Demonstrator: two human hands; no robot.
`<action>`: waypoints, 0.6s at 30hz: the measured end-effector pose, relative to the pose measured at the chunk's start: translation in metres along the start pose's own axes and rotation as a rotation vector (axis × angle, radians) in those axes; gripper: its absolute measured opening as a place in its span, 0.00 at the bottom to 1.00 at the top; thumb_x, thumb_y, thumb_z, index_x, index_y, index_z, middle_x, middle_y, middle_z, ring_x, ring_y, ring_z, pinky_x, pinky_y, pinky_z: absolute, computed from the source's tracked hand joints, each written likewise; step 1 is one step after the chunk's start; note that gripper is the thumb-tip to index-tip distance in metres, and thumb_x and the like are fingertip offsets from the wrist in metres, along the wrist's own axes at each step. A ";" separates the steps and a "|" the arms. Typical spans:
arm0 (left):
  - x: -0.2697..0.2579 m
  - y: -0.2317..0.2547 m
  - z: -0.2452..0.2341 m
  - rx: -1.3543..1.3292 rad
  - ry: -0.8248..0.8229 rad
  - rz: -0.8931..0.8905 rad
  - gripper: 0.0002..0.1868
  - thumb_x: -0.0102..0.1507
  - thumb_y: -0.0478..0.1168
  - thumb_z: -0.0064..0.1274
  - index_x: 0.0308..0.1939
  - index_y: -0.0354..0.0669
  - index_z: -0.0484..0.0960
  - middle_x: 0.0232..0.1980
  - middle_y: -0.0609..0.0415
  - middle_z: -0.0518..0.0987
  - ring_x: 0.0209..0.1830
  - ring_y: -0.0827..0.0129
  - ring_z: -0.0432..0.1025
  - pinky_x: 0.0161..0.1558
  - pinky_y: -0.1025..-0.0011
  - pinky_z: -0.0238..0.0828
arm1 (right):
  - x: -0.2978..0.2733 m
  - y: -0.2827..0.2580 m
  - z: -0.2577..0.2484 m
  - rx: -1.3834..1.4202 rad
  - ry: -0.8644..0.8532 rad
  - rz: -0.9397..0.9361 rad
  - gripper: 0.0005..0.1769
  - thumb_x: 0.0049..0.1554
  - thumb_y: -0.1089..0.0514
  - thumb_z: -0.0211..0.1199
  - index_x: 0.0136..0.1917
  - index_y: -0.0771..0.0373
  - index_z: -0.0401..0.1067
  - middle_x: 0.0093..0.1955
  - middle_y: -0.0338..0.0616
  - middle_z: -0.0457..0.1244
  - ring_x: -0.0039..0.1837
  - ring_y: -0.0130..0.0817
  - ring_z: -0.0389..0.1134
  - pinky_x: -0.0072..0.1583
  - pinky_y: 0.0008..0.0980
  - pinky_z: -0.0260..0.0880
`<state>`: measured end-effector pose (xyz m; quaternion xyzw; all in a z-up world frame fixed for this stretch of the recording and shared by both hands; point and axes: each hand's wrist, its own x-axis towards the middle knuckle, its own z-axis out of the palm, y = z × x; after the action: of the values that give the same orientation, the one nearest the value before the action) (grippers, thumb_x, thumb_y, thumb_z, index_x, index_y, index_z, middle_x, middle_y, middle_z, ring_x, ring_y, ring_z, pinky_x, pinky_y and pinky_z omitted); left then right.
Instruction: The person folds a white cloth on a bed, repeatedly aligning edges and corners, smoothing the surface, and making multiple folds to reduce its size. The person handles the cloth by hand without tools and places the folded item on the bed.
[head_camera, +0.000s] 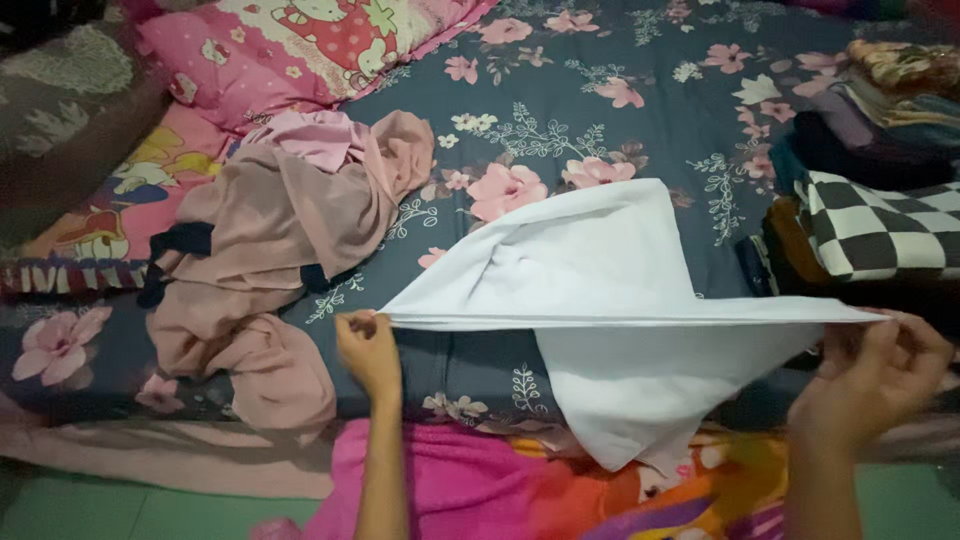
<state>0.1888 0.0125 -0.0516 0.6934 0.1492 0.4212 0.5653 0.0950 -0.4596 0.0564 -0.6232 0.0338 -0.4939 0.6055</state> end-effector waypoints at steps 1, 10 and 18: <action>-0.003 0.003 0.001 0.098 -0.041 0.051 0.08 0.60 0.29 0.55 0.37 0.36 0.71 0.37 0.50 0.76 0.33 0.71 0.70 0.37 0.73 0.70 | 0.000 -0.007 0.002 0.003 -0.001 -0.020 0.05 0.78 0.61 0.48 0.66 0.60 0.59 0.61 0.42 0.62 0.63 0.30 0.69 0.66 0.31 0.78; 0.010 -0.027 0.009 0.281 -0.167 0.087 0.03 0.61 0.31 0.51 0.38 0.37 0.74 0.35 0.46 0.74 0.32 0.60 0.71 0.37 0.63 0.69 | 0.007 -0.035 0.017 0.084 0.005 -0.082 0.04 0.78 0.63 0.49 0.62 0.63 0.64 0.61 0.44 0.63 0.63 0.31 0.69 0.68 0.32 0.76; 0.033 -0.016 0.002 0.095 -0.189 -0.033 0.12 0.61 0.35 0.56 0.46 0.40 0.72 0.35 0.50 0.81 0.33 0.67 0.79 0.36 0.71 0.73 | -0.008 -0.033 0.017 0.033 -0.004 -0.071 0.06 0.79 0.62 0.49 0.59 0.65 0.65 0.59 0.45 0.64 0.64 0.32 0.72 0.68 0.35 0.74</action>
<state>0.2145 0.0383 -0.0524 0.7535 0.1264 0.3367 0.5504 0.0840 -0.4335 0.0811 -0.6148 0.0022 -0.5144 0.5979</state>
